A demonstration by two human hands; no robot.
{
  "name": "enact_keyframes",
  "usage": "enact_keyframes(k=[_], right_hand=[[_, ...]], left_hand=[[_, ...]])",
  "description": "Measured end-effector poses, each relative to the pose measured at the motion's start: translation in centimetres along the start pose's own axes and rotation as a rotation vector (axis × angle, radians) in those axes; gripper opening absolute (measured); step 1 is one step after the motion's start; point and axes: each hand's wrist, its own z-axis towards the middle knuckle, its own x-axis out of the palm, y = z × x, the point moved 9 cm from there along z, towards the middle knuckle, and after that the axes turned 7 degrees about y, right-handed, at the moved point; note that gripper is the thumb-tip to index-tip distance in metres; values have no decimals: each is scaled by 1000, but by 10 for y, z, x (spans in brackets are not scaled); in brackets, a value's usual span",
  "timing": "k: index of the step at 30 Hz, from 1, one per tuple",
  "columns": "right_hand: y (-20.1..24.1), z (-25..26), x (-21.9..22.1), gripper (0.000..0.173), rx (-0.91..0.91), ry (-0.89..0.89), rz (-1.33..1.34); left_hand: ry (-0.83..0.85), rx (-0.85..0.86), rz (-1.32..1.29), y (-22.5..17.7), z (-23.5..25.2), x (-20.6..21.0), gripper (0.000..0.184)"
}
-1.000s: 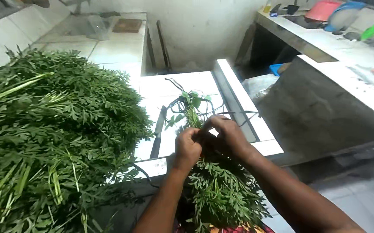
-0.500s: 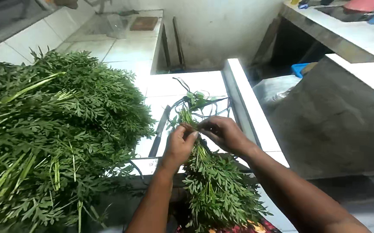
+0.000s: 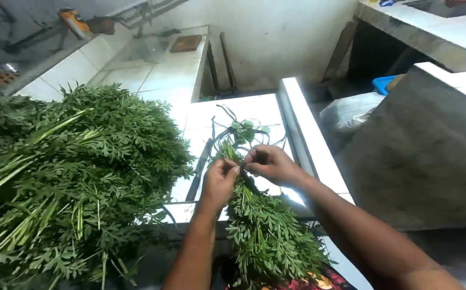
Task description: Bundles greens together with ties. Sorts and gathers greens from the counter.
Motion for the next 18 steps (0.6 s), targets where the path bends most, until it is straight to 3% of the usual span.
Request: enact_keyframes(k=[4, 13, 18], right_hand=[[-12, 1, 2, 10, 51, -29, 218], [-22, 0, 2, 8, 152, -32, 256], [-25, 2, 10, 16, 220, 32, 290]], left_hand=[[-8, -7, -53, -2, 3, 0, 6], [-11, -35, -95, 3, 3, -4, 6], [-28, -63, -101, 0, 2, -5, 6]])
